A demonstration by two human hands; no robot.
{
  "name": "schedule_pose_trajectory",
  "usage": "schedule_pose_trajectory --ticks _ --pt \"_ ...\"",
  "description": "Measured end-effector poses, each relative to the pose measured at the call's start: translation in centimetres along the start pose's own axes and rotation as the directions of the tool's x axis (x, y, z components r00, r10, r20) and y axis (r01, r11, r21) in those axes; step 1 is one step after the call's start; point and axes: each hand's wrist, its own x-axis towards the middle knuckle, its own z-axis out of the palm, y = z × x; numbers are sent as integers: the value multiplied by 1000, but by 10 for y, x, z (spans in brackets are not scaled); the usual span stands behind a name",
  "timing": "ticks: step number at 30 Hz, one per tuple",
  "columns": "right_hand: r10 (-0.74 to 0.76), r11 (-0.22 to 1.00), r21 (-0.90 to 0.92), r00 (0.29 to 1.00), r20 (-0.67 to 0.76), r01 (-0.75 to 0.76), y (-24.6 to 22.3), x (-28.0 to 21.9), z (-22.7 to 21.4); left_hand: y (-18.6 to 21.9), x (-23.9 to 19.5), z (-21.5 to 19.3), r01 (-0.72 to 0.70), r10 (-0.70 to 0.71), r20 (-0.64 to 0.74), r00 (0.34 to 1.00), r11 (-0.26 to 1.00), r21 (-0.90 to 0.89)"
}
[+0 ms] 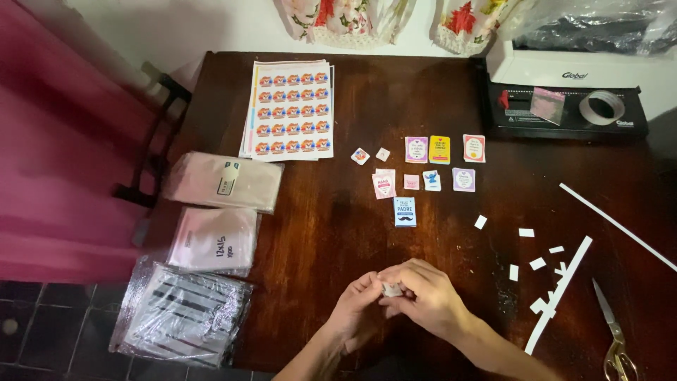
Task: The person folds small, colorful printed paper squares into compact shapes by hand. They repeatedly pick up a square, fold it in half, and then fold it again, placing the finished items on the table. The person also handles a roll of tape and a pair of scissors on the table.
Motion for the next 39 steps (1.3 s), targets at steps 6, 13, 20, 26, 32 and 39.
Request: schedule_pose_trajectory --ticks 6,13,20,26,32,39 --pt "-12 993 117 994 110 -1 -19 21 -16 -1 2 -21 -25 21 58 998 998 59" --pt "163 971 147 971 176 -189 -15 18 -20 4 -1 -5 -28 30 76 997 999 -23" --pt "-53 995 94 996 76 46 -15 17 -23 2 3 -5 -53 53 -4 999 997 62" --pt "-67 998 -15 994 88 68 -18 17 -27 1 2 1 -43 45 -43 998 998 40" --pt "-74 994 -66 991 111 81 -20 17 -29 -1 2 -1 -70 71 -12 997 995 73" --pt "-112 992 -53 989 98 118 -23 19 -26 -2 2 -2 -43 48 -85 995 997 68"
